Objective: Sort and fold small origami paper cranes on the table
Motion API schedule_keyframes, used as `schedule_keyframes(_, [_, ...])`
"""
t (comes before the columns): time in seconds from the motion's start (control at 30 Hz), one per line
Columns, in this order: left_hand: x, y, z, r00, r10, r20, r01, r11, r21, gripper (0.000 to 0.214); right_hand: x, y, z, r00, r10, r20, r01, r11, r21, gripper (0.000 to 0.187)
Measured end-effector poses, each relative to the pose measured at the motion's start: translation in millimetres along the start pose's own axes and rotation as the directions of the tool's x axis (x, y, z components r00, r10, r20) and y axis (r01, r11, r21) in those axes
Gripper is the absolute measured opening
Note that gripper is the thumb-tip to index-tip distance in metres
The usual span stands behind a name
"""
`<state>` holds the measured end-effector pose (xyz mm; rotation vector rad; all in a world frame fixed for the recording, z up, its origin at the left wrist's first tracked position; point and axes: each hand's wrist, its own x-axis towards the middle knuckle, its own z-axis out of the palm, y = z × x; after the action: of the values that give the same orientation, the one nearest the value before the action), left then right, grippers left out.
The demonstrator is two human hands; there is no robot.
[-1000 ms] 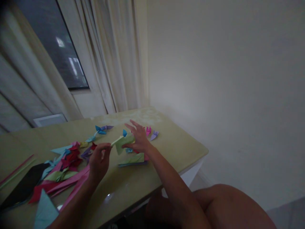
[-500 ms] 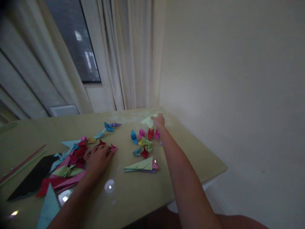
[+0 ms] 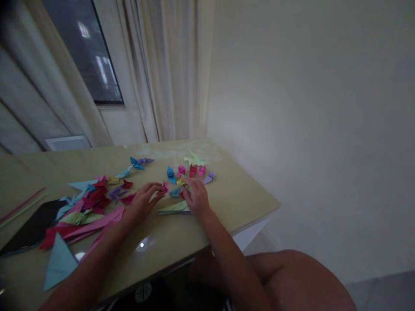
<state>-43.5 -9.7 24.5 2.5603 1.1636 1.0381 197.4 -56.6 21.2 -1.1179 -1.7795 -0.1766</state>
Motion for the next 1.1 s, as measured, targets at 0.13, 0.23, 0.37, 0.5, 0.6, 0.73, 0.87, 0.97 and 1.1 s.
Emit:
schedule_keyframes(0.13, [-1,20,11.5,0.973,0.23,-0.017,-0.228,0.946,-0.231,0.018,2,-1,2,0.971,-0.18,0.155,0.181,0.983,0.009,0.039])
schedule_keyframes(0.23, [-2,25,12.2,0.971,0.236,-0.038,-0.237,0.936,-0.261,0.019,2,1,6,0.947,-0.232,0.224,0.242,0.97,-0.02,0.028])
schedule_keyframes(0.37, [-3,22,10.7,0.977,0.2,-0.075,-0.213,0.932,-0.294,0.016,1,1,4,0.951,-0.217,0.218,0.219,0.976,0.016,0.025])
schedule_keyframes(0.5, [-4,21,14.3,0.984,0.096,-0.151,-0.139,0.942,-0.305,0.012,3,-2,0,0.963,-0.222,0.155,0.215,0.975,0.064,0.021])
schedule_keyframes(0.6, [-3,20,16.3,0.988,0.0,-0.154,-0.05,0.945,-0.324,0.014,3,-2,1,0.96,-0.247,0.13,0.244,0.969,0.04,0.021])
schedule_keyframes(0.73, [-2,16,4.4,0.986,-0.112,-0.12,0.105,0.992,-0.065,0.028,2,5,0,0.991,-0.133,0.018,0.133,0.991,-0.01,0.022])
schedule_keyframes(0.87, [-10,2,-22.8,0.926,-0.339,-0.166,0.374,0.768,0.52,0.037,2,19,-9,0.964,0.201,-0.177,-0.214,0.975,-0.06,0.019])
schedule_keyframes(0.97, [-17,-13,-37.2,0.875,-0.477,-0.085,0.4,0.613,0.681,0.04,0,29,-13,0.912,0.386,-0.141,-0.403,0.906,-0.127,0.016])
schedule_keyframes(1.1, [-14,-25,-31.3,0.87,-0.493,0.014,0.39,0.704,0.593,0.039,-3,34,-10,0.88,0.474,-0.028,-0.467,0.854,-0.229,0.01])
